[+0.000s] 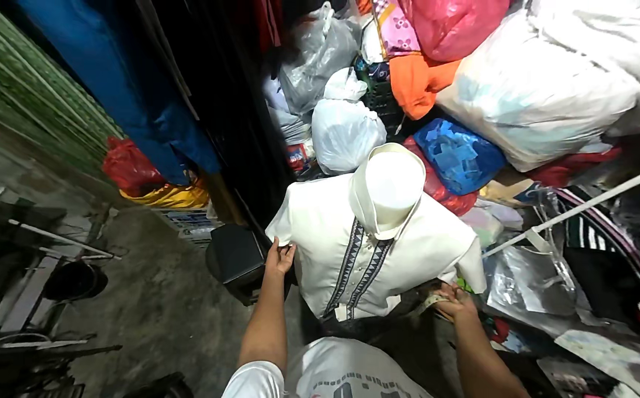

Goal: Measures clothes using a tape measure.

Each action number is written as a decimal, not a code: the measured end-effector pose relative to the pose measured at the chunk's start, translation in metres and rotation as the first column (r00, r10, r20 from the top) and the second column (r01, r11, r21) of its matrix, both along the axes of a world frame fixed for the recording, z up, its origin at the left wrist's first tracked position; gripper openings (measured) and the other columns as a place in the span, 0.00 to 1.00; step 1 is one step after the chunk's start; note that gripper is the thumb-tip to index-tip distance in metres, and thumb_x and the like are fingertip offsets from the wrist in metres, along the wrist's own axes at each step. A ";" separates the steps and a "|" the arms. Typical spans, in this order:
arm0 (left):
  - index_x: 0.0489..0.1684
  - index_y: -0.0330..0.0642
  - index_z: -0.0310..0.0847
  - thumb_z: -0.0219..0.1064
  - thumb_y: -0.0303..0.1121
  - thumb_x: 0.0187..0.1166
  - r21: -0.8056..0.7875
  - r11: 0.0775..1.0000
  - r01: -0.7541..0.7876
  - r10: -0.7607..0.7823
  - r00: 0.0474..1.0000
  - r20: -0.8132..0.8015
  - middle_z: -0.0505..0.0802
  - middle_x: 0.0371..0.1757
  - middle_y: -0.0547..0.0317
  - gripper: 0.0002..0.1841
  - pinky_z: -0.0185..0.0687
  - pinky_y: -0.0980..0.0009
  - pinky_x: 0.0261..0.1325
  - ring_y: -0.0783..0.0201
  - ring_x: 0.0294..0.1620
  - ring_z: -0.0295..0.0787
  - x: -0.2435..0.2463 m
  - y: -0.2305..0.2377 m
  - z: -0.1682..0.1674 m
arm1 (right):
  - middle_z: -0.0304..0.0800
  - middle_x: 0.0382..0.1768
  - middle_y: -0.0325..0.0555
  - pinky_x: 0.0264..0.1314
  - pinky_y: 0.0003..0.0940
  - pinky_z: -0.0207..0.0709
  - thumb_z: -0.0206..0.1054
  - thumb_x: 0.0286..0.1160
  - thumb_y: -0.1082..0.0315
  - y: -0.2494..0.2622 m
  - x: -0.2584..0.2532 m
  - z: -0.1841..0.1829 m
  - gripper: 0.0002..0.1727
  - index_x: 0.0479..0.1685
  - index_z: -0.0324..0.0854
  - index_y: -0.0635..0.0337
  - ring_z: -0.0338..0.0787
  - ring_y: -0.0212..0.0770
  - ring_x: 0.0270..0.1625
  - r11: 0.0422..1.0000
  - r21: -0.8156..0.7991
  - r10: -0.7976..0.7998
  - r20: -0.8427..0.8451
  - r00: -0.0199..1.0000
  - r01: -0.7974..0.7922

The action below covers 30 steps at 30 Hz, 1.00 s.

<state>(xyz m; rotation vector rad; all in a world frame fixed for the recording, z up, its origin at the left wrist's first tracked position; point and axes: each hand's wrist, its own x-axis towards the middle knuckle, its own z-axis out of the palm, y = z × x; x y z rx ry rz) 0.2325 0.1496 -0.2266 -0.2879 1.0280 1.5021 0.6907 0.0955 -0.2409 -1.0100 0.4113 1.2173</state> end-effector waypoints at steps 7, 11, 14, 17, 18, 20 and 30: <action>0.88 0.41 0.53 0.50 0.42 0.94 -0.018 0.997 -0.073 0.074 0.997 0.036 0.72 0.82 0.45 0.27 0.77 0.60 0.73 0.52 0.75 0.76 0.004 0.003 -0.001 | 0.68 0.15 0.25 0.17 0.22 0.68 0.42 0.92 0.51 0.001 0.003 0.000 0.19 0.28 0.67 0.39 0.68 0.25 0.14 0.999 -0.023 0.028 -0.017 0.999 -0.029; 0.89 0.40 0.51 0.47 0.41 0.95 -0.037 0.995 -0.093 0.094 0.995 0.022 0.67 0.86 0.44 0.27 0.75 0.60 0.77 0.51 0.81 0.72 0.007 -0.004 -0.006 | 0.78 0.25 0.35 0.15 0.19 0.64 0.42 0.92 0.56 -0.003 -0.005 0.004 0.15 0.44 0.72 0.51 0.70 0.25 0.16 0.954 -0.181 0.279 0.231 0.932 -0.240; 0.81 0.35 0.60 0.42 0.43 0.95 -0.232 0.972 -0.038 0.003 0.989 -0.148 0.78 0.71 0.43 0.24 0.78 0.62 0.65 0.56 0.64 0.81 0.004 -0.025 -0.030 | 0.88 0.50 0.52 0.44 0.34 0.78 0.44 0.96 0.57 -0.029 -0.007 0.001 0.24 0.70 0.73 0.69 0.85 0.36 0.41 0.702 -0.486 0.712 0.456 0.534 -0.520; 0.66 0.33 0.72 0.45 0.43 0.95 -0.477 0.872 0.108 -0.300 0.888 -0.349 0.82 0.48 0.50 0.21 0.79 0.65 0.47 0.62 0.40 0.80 0.007 -0.077 -0.068 | 0.88 0.53 0.58 0.50 0.42 0.81 0.54 0.93 0.58 -0.069 0.007 -0.029 0.23 0.72 0.74 0.69 0.87 0.44 0.45 0.513 -0.609 0.856 0.414 0.309 -0.605; 0.70 0.31 0.73 0.46 0.43 0.95 -0.543 0.820 0.183 -0.427 0.827 -0.366 0.84 0.54 0.45 0.23 0.78 0.62 0.52 0.59 0.45 0.80 0.009 -0.103 -0.075 | 0.88 0.49 0.56 0.43 0.41 0.82 0.57 0.91 0.56 -0.082 0.012 -0.038 0.22 0.68 0.78 0.66 0.87 0.44 0.41 0.453 -0.655 0.890 0.366 0.271 -0.605; 0.73 0.27 0.73 0.47 0.43 0.96 -0.648 0.692 0.319 -0.650 0.667 -0.365 0.85 0.62 0.35 0.25 0.77 0.54 0.59 0.50 0.54 0.82 0.021 -0.158 -0.086 | 0.87 0.45 0.53 0.40 0.39 0.79 0.57 0.90 0.54 -0.100 0.019 -0.034 0.22 0.63 0.81 0.66 0.84 0.41 0.38 0.284 -0.746 0.958 0.252 0.139 -0.602; 0.69 0.27 0.80 0.56 0.43 0.92 -0.823 0.274 0.497 -0.925 0.370 -0.084 0.85 0.71 0.31 0.25 0.70 0.43 0.80 0.39 0.76 0.79 0.187 -0.453 -0.164 | 0.88 0.63 0.62 0.74 0.49 0.75 0.56 0.92 0.56 -0.126 0.111 -0.060 0.25 0.66 0.82 0.71 0.87 0.53 0.65 -0.253 -0.847 0.776 0.110 -0.621 -0.467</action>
